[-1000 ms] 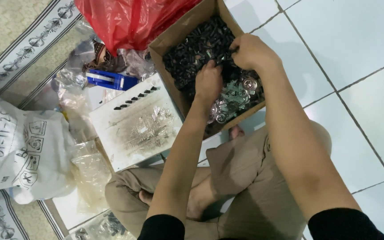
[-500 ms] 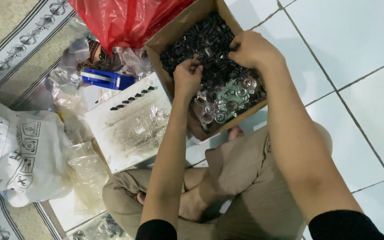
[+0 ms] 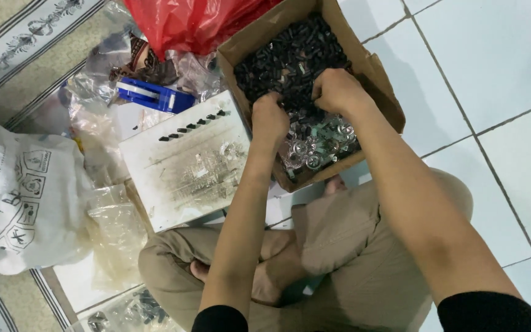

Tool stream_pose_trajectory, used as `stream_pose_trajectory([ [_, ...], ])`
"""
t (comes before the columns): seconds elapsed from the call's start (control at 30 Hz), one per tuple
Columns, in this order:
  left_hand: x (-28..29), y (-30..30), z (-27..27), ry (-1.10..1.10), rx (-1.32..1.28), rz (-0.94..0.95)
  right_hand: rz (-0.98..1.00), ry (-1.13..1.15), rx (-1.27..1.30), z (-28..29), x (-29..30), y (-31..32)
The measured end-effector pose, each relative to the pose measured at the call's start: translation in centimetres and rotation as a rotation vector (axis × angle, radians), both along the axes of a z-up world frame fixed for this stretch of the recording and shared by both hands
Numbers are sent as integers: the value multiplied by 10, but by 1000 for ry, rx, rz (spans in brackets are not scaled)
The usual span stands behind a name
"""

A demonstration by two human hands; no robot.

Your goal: Sorting and inserting small black components into a white template tray while sitting on the floor.

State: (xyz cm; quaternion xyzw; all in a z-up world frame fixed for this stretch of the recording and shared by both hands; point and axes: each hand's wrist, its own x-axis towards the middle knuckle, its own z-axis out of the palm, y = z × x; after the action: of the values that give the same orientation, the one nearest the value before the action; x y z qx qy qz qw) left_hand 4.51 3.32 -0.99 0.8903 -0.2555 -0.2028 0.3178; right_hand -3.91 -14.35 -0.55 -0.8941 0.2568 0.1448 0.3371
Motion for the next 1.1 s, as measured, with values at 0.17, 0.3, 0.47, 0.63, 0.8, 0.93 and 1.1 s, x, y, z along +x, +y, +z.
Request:
stream_pose_trajectory([
  [0.17,-6,1,16,66,118,-3,84,-66,-167,-17,9,8],
  [0.3,-10,0,18,94,132,24,139,-158,-379,-30,10,11],
  [0.47,-8,0,12,94,88,20,234,-255,-634,-42,9,21],
  [0.63,-9,2,14,57,27,-12,187,-302,-607,-29,6,14],
  [0.8,-9,5,14,47,36,3,191,-226,-315,-14,6,29],
  [0.93,-13,7,25,58,34,-2,227,-189,-333,-31,4,40],
  [1.1,-9,6,13,43,19,-4,325,-224,-574,-34,6,46],
])
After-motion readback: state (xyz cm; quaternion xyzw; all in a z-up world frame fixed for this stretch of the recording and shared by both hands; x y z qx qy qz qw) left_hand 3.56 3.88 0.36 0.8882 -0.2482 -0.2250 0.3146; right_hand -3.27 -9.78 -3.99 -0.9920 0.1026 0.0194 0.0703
